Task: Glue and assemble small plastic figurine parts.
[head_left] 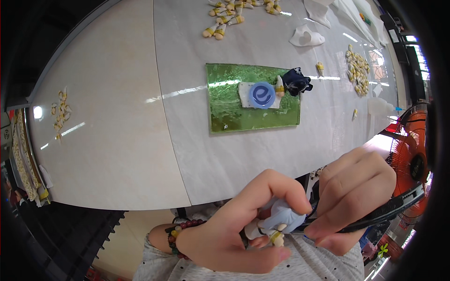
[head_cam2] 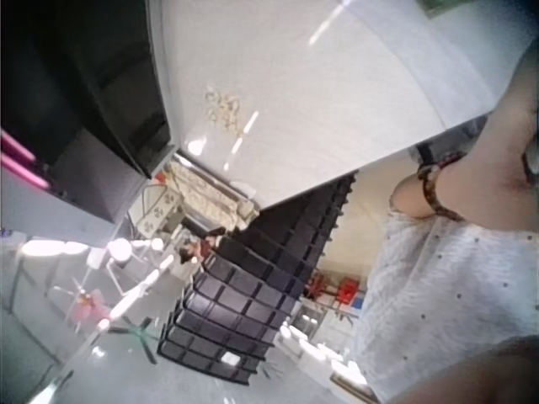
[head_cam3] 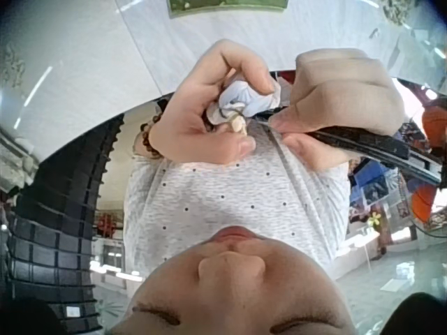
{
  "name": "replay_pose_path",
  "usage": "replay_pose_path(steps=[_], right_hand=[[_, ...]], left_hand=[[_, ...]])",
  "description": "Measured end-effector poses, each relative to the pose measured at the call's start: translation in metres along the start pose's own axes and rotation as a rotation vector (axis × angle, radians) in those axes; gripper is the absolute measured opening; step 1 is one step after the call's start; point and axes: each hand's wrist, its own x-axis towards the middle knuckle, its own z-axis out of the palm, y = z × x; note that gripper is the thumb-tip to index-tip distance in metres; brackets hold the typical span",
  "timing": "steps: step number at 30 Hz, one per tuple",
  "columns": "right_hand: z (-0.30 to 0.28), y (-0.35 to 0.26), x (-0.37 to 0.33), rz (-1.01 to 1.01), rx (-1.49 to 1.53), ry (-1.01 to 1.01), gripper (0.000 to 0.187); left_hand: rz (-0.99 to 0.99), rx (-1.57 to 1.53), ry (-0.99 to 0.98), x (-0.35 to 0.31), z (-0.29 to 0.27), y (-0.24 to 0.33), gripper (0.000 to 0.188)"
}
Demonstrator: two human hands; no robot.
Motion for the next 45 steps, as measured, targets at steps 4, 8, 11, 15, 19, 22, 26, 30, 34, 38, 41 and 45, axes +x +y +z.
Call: replay_pose_path(steps=[4,8,11,15,19,22,26,30,34,38,41,45], right_hand=[[0.0,-0.006,0.004,0.043,-0.069,-0.054,0.01],[0.002,-0.01,0.003,0.047,-0.134,-0.02,0.009],[0.004,-0.008,0.004,0.036,-0.143,0.01,0.009],[-0.001,-0.01,0.007,0.052,-0.168,-0.073,0.009],[0.003,-0.01,0.005,0.038,-0.206,-0.044,0.008],[0.004,-0.009,0.005,0.032,-0.209,-0.007,0.008],[0.007,-0.008,0.006,0.049,-0.182,0.02,0.01],[0.012,-0.006,-0.001,0.063,-0.093,0.161,0.013],[0.005,-0.006,-0.019,0.073,0.093,0.196,0.018],[0.013,-0.009,-0.019,0.109,0.07,0.257,0.018],[0.018,-0.006,-0.015,0.116,0.065,0.274,0.017],[0.022,-0.004,-0.01,0.095,0.046,0.284,0.016]], left_hand=[[0.021,-0.014,0.018,0.0,0.0,-0.003,0.042],[-0.001,-0.091,-0.004,0.002,-0.002,-0.003,0.044],[-0.056,-0.173,-0.002,0.001,-0.006,0.003,0.046],[-0.141,-0.251,0.018,0.0,-0.007,0.004,0.046],[-0.184,-0.251,0.043,-0.001,-0.005,0.009,0.043],[-0.182,-0.196,0.049,0.0,-0.006,0.008,0.042],[-0.118,-0.195,0.074,-0.001,-0.005,0.008,0.04],[0.151,-0.248,0.166,-0.001,0.005,0.003,0.04],[0.638,0.144,-0.219,0.019,-0.026,-0.025,0.04],[0.616,0.122,-0.138,0.016,-0.019,-0.026,0.04],[0.629,0.11,-0.142,0.011,-0.013,-0.024,0.04],[0.356,-0.101,0.25,0.0,0.009,-0.012,0.032]])
